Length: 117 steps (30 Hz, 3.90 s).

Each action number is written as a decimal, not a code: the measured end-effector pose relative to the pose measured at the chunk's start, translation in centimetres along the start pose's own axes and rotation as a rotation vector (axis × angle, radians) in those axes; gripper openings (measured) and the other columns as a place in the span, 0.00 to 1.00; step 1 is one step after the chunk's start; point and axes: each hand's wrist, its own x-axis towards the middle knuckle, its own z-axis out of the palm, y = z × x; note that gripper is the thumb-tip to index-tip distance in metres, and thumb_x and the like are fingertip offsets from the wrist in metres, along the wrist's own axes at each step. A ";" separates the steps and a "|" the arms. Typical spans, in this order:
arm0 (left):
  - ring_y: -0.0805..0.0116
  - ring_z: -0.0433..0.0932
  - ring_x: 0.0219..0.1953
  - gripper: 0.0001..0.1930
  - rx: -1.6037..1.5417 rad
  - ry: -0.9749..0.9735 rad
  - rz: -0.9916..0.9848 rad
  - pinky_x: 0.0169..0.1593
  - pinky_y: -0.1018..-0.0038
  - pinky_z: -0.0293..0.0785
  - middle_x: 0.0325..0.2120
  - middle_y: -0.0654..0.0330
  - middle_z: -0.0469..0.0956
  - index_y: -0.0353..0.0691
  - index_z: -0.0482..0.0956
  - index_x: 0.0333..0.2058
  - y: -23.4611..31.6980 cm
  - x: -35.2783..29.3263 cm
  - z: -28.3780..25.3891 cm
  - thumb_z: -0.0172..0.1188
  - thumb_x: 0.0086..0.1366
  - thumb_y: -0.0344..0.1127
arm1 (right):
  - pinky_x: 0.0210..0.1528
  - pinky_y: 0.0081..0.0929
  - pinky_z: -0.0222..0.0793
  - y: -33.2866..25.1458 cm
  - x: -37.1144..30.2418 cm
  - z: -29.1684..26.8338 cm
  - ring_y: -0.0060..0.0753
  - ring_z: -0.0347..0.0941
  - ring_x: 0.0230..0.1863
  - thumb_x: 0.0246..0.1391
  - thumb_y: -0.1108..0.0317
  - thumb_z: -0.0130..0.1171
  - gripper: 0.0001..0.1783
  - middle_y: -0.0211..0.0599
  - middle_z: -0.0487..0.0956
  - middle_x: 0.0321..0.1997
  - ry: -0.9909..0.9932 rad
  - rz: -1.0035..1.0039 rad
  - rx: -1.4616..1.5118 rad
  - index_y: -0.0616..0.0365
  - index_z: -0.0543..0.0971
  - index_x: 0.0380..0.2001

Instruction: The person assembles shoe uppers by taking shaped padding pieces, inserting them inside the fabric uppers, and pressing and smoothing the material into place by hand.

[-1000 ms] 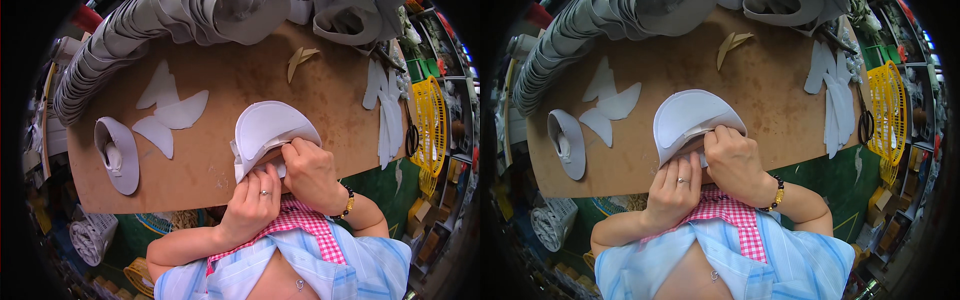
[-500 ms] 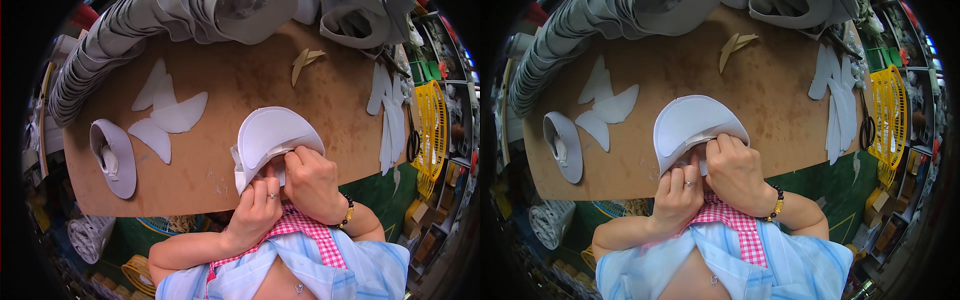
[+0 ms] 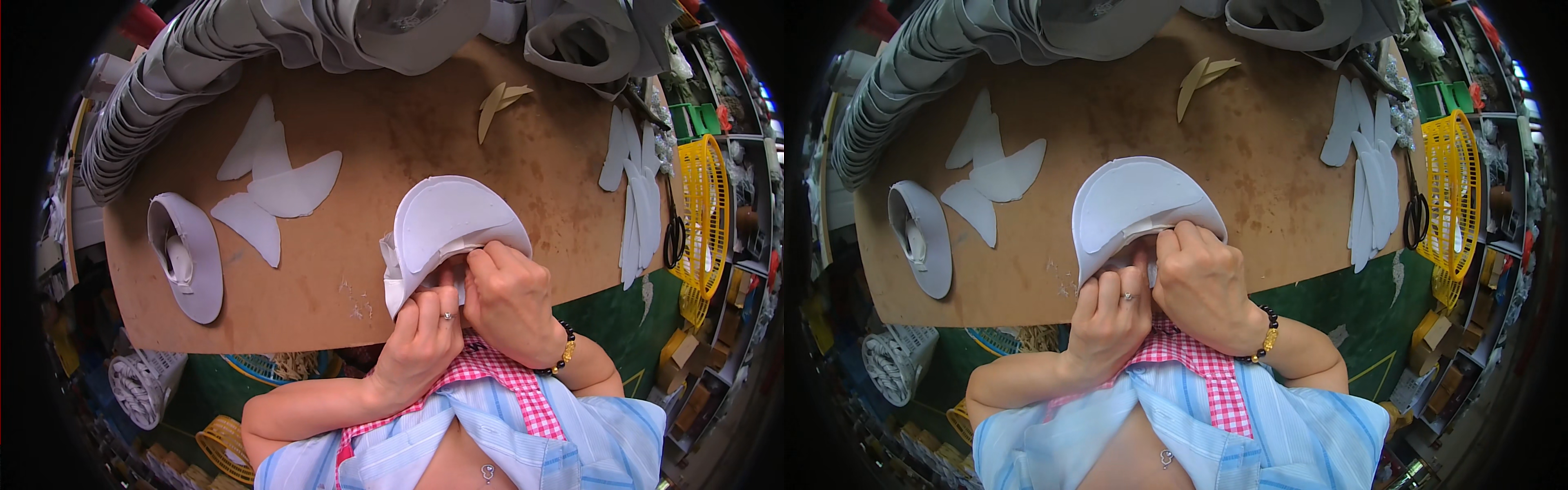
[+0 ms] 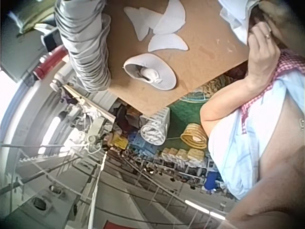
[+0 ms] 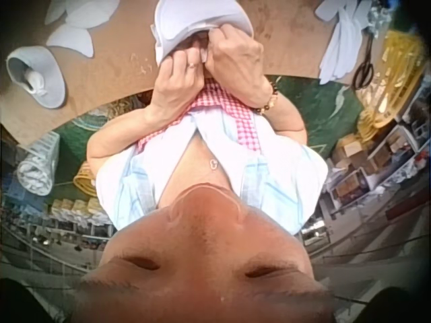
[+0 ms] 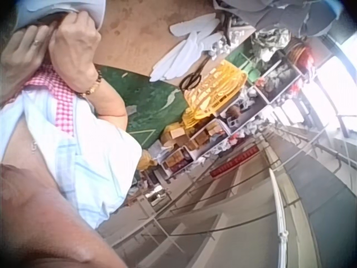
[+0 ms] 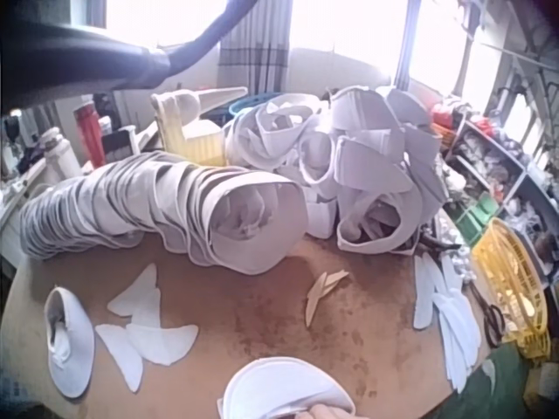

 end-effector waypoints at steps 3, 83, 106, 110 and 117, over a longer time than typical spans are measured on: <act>0.69 0.64 0.26 0.13 0.017 -0.041 0.007 0.30 0.75 0.61 0.23 0.62 0.64 0.33 0.82 0.35 0.1 0.3 -0.1 0.55 0.51 0.31 | 0.27 0.35 0.68 -0.2 -0.1 -0.4 0.44 0.72 0.26 0.43 0.76 0.59 0.04 0.42 0.71 0.23 -0.027 0.003 -0.032 0.61 0.73 0.23; 0.57 0.81 0.43 0.09 -0.076 0.171 -0.194 0.54 0.64 0.73 0.39 0.45 0.81 0.41 0.78 0.28 0.4 -3.7 2.0 0.51 0.61 0.35 | 0.24 0.24 0.71 0.0 1.6 0.8 0.31 0.74 0.25 0.33 0.68 0.61 0.20 0.39 0.79 0.36 -0.103 -0.613 -0.261 0.62 0.81 0.35; 0.65 0.78 0.39 0.10 -1.096 0.227 -0.396 0.46 0.72 0.72 0.37 0.55 0.80 0.34 0.80 0.41 -3.3 0.2 0.4 0.55 0.61 0.26 | 0.48 0.19 0.65 5.7 5.5 -6.1 0.17 0.69 0.45 0.61 0.67 0.52 0.16 0.30 0.75 0.46 -0.130 0.021 1.118 0.65 0.74 0.48; 0.66 0.75 0.50 0.11 -2.255 0.487 -0.656 0.56 0.68 0.71 0.46 0.56 0.78 0.34 0.77 0.46 -2.3 0.7 2.2 0.54 0.68 0.32 | 0.50 0.22 0.65 5.4 5.3 -2.5 0.19 0.68 0.47 0.58 0.58 0.60 0.19 0.28 0.74 0.47 -0.308 -0.138 1.256 0.62 0.78 0.45; 0.64 0.70 0.57 0.19 -2.534 0.565 -0.868 0.61 0.64 0.69 0.54 0.57 0.70 0.41 0.66 0.57 -1.4 0.3 3.6 0.51 0.69 0.37 | 0.36 0.24 0.67 4.1 6.2 -0.1 0.19 0.71 0.33 0.55 0.62 0.64 0.15 0.29 0.77 0.30 -0.226 -0.008 1.274 0.66 0.80 0.33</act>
